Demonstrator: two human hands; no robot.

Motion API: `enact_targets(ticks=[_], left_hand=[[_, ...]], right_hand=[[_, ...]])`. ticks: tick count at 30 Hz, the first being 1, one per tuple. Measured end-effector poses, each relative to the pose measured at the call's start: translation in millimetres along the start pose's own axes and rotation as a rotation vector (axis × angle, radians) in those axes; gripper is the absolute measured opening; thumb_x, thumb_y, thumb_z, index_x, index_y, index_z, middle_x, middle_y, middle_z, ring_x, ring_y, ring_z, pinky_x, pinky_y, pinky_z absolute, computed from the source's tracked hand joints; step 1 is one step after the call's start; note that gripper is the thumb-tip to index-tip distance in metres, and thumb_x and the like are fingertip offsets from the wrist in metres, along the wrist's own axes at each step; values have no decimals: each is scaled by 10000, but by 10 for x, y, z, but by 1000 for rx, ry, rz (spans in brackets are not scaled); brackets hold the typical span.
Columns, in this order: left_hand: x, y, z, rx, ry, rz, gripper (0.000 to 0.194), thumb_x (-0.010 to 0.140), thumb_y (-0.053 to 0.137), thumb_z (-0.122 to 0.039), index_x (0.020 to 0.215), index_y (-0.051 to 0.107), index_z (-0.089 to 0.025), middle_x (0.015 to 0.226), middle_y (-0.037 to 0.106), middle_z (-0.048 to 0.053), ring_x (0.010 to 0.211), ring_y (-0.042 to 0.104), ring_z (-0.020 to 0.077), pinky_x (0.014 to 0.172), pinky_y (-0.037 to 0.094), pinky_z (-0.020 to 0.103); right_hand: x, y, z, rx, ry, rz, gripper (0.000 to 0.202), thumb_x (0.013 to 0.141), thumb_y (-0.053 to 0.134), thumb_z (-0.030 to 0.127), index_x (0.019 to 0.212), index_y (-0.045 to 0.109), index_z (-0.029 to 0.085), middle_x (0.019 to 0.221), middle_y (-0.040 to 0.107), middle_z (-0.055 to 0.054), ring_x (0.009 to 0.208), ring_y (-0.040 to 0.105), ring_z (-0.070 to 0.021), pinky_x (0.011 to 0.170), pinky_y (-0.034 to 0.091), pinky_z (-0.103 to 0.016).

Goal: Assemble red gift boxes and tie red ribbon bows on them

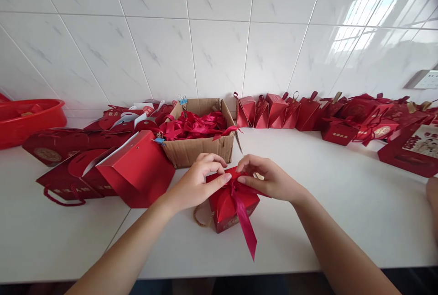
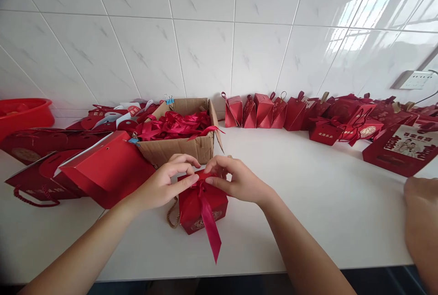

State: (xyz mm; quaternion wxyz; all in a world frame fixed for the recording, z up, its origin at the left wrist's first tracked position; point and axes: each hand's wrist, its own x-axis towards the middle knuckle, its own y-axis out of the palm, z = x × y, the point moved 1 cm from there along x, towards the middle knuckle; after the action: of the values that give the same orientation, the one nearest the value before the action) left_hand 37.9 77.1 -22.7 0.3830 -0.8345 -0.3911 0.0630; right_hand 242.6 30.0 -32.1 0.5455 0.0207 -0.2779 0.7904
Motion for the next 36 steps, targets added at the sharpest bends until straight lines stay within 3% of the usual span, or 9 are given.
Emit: enact_targets(ticks=[4,9,13,18,23,29,33,36], left_hand=[[-21,77,-96,-49,-34,-147,295,860,552,-424,662,531,-207,941,638,34,1025,524,220,920,398,347],[-26,223,-178,-187,-179,-259,373,822,597,-404,592,393,-193,798,634,23,800,571,187,744,435,311],[-18,295,-179,-333,-202,-290,376,801,632,-369,599,368,-192,742,620,6,721,557,159,669,430,276],[-31,313,-166,-339,-233,-290,349,785,656,-377,604,427,-186,656,554,-21,624,492,126,589,390,243],[-58,337,-130,-323,-226,-316,391,777,661,-357,565,373,-198,590,478,-30,769,584,180,648,408,252],[-54,360,-94,-335,-215,-319,397,761,673,-308,537,361,-207,586,533,-8,1037,600,229,800,429,269],[-57,353,-90,-379,-210,-323,385,763,672,-313,536,381,-206,597,550,0,1037,599,231,797,434,268],[-62,357,-89,-386,-202,-319,399,777,657,-354,543,373,-199,641,564,-2,838,613,199,707,434,267]], right_hand=[[13,3,-22,178,127,-55,185,868,616,326,961,516,201,728,508,36,612,450,-90,562,390,-233],[31,35,-54,335,187,-80,230,841,648,362,910,506,193,685,513,43,578,447,-79,519,363,-217],[39,42,-65,370,212,-136,258,799,696,355,875,517,184,673,539,39,599,495,-86,527,390,-215],[56,46,-73,365,197,-213,279,752,741,326,826,517,177,659,547,41,606,512,-86,558,411,-223],[63,26,-84,343,216,-278,322,694,791,304,770,503,180,590,499,70,518,446,-62,474,352,-196],[75,-1,-133,393,198,-323,366,703,786,333,723,453,183,645,555,46,528,480,-56,470,362,-190],[79,-4,-146,375,188,-304,305,741,757,333,759,494,180,658,552,44,504,474,-51,436,345,-189],[74,-3,-129,374,175,-276,254,763,740,316,812,533,177,670,546,45,490,466,-45,416,338,-184]])
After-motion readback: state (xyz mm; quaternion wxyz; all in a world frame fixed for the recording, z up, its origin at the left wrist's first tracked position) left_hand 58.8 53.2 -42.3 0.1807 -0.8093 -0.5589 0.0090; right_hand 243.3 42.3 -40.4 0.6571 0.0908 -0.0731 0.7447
